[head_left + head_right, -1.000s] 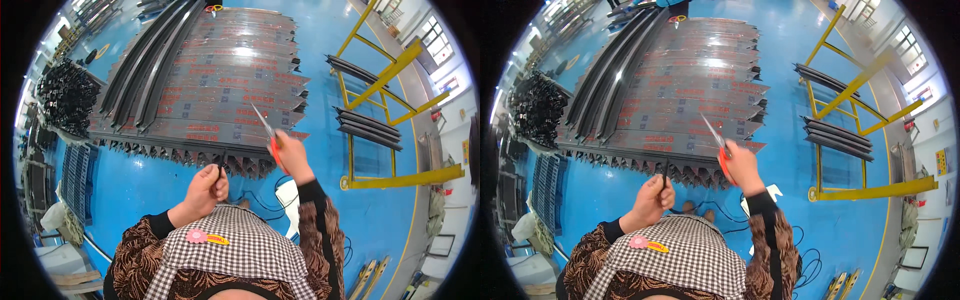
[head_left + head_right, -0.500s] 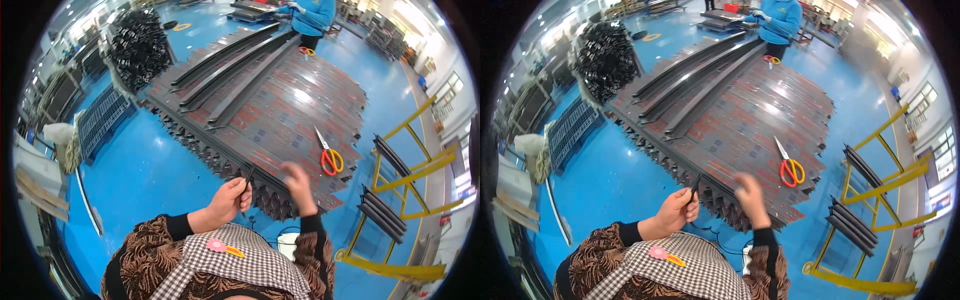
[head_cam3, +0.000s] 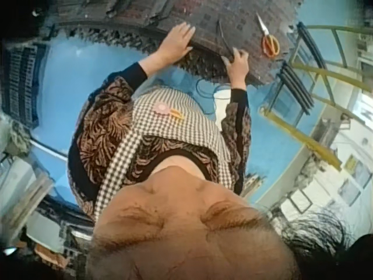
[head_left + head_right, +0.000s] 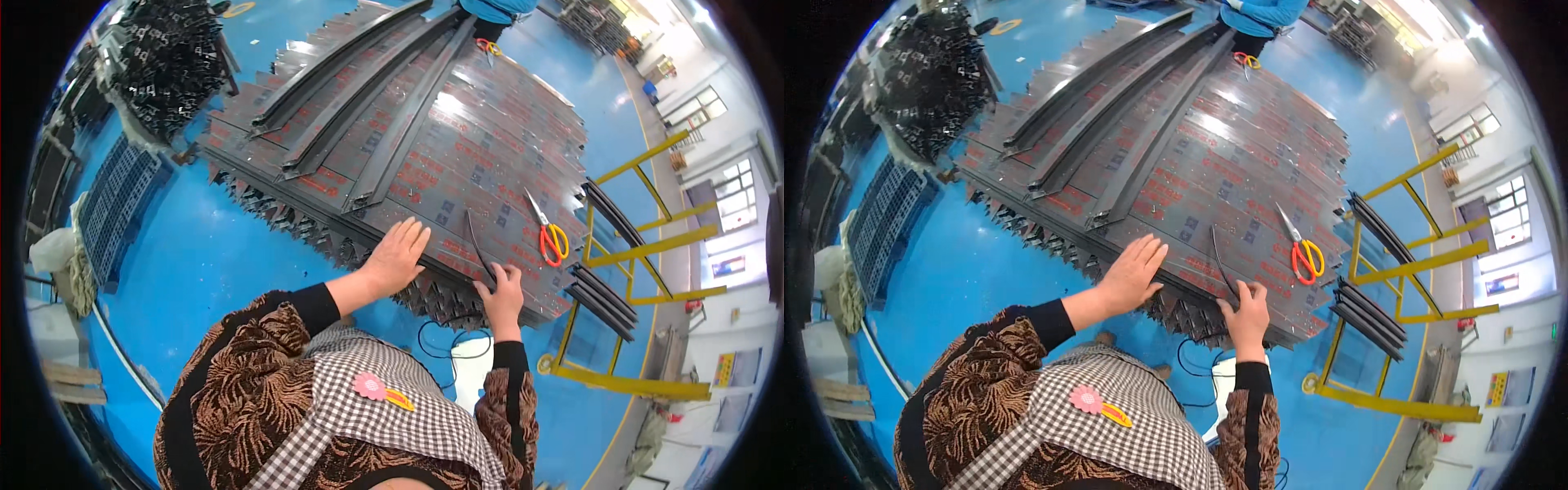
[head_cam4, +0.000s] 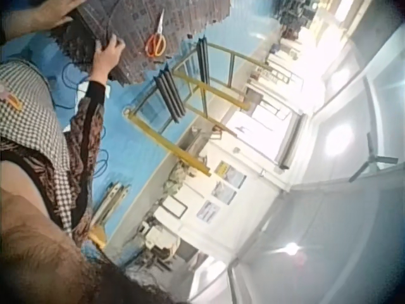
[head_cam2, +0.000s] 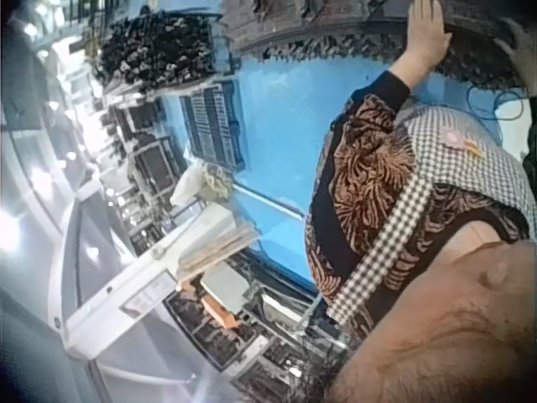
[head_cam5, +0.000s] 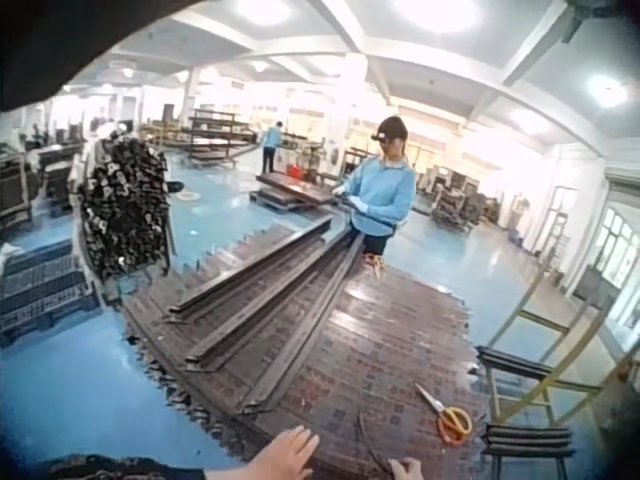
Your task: The recorder is applying black sealant or rubber strips to the edges of metal components on a fabrication floor.
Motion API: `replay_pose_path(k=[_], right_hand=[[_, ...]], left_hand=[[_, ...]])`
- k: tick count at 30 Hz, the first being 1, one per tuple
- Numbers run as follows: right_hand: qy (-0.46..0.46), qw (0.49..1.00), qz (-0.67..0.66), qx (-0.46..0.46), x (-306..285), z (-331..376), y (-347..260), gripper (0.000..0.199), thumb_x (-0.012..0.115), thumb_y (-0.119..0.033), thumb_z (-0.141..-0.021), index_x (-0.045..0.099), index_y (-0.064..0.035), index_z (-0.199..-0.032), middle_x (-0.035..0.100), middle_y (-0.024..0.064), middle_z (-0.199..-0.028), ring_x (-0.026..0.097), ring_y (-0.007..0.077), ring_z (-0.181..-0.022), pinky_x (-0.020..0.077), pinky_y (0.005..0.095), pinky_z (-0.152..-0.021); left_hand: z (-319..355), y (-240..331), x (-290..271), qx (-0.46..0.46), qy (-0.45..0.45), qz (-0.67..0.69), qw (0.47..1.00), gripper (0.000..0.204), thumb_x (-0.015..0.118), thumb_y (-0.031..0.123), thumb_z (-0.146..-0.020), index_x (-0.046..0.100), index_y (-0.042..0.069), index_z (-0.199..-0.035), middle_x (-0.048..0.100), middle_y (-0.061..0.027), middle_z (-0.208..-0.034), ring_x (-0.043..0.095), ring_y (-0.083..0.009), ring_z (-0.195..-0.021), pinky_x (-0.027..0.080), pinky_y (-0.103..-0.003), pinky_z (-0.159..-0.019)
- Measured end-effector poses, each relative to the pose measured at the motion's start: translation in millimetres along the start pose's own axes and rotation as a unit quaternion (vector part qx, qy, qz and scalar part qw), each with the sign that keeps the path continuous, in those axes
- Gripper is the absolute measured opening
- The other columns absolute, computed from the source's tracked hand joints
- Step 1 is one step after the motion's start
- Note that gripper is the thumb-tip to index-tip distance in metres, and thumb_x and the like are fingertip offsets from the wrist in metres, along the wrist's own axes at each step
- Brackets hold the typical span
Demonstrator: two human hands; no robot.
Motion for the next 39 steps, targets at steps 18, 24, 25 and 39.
replay_pose_path(k=[18,24,25,39], right_hand=[[0.211,0.959,-0.068,0.179,-11,65,57,0.023,0.067,-0.014,-0.073,0.063,-0.0081,-0.094,0.061,0.0059,-0.094,0.058,0.0249,-0.075,0.0469,0.0329,-0.067],[0.280,0.840,-0.215,0.413,-45,121,176,0.025,0.065,-0.027,-0.082,0.066,-0.0029,-0.089,0.063,0.0060,-0.082,0.053,0.0168,-0.068,0.0431,0.0278,-0.062],[0.264,0.816,-0.254,0.448,-45,119,190,0.028,0.065,-0.030,-0.083,0.067,-0.0020,-0.088,0.063,0.0063,-0.082,0.052,0.0155,-0.068,0.0425,0.0271,-0.062],[0.010,0.718,-0.504,0.479,-58,58,231,0.029,0.068,-0.033,-0.085,0.060,-0.0050,-0.081,0.057,0.0036,-0.076,0.035,0.0080,-0.048,0.0266,0.0232,-0.043]], left_hand=[[-1,-40,20,0.051,-0.112,-0.153,0.981,0.078,0.072,0.018,-0.073,0.035,-0.002,-0.139,0.029,-0.0194,-0.150,0.026,-0.0356,-0.139,0.020,-0.050,-0.113],[-9,-42,38,0.083,-0.091,-0.182,0.976,0.077,0.071,0.015,-0.073,0.036,-0.001,-0.139,0.030,-0.0188,-0.149,0.028,-0.0354,-0.138,0.021,-0.050,-0.113],[-6,-43,36,0.084,-0.081,-0.190,0.975,0.076,0.071,0.014,-0.073,0.036,0.000,-0.139,0.031,-0.0188,-0.149,0.028,-0.0356,-0.138,0.021,-0.050,-0.113],[5,-26,32,0.024,-0.005,-0.237,0.971,0.072,0.073,0.025,-0.072,0.042,0.007,-0.135,0.037,-0.0098,-0.147,0.033,-0.0292,-0.136,0.024,-0.048,-0.112]])
Point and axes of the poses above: each hand's wrist, its own z-axis away from the middle knuckle, its own x-axis out of the palm, y = z × x, the point moved 1 cm from there along -z, towards the middle knuckle
